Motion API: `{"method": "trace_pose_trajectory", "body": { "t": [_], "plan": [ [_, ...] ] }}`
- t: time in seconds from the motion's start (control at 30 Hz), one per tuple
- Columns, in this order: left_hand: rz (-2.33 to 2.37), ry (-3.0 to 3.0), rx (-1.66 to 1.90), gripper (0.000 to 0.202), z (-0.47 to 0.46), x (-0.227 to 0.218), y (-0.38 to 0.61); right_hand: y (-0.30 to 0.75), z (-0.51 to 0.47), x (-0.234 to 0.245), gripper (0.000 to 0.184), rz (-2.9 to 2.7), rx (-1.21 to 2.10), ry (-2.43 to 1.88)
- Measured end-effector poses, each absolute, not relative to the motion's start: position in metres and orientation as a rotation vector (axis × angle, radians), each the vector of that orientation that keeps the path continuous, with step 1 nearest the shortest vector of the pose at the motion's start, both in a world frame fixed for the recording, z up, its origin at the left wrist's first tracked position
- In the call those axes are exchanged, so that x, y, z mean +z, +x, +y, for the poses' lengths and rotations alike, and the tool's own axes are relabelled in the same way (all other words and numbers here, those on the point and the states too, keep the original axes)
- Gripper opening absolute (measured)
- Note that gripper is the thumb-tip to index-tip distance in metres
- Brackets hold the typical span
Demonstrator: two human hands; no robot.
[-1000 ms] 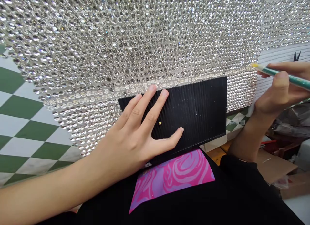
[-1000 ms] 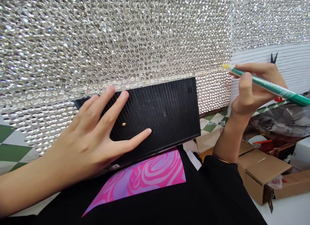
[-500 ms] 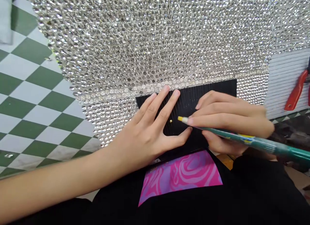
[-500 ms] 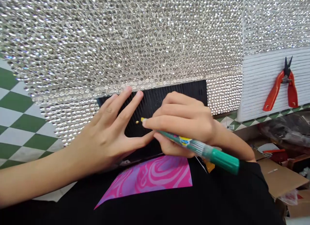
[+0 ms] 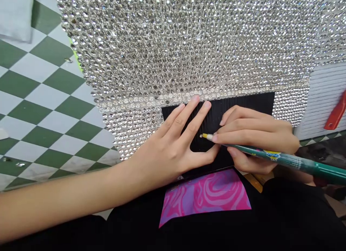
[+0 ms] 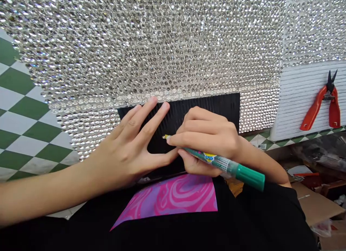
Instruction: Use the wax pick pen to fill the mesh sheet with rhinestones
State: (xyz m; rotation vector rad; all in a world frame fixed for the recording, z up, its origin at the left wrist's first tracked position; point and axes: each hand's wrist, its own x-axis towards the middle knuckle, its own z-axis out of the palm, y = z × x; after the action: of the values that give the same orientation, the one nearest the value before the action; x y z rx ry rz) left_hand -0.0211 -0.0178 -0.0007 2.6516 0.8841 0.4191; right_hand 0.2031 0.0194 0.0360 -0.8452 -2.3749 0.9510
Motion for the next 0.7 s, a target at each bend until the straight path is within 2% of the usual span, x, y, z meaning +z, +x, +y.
{"method": "trace_pose_trajectory", "body": {
  "t": [0.47,0.7],
  "plan": [
    [0.886,2.666,0.498,0.046,-0.018,-0.004,-0.02,0.204,0.021,0.034,0.013,-2.399,0.958,-0.811],
    [0.862,2.664,0.458,0.058,-0.018,-0.003,-0.023,0.214,0.019,0.042,0.014,-2.267,0.899,-0.809]
  ]
}}
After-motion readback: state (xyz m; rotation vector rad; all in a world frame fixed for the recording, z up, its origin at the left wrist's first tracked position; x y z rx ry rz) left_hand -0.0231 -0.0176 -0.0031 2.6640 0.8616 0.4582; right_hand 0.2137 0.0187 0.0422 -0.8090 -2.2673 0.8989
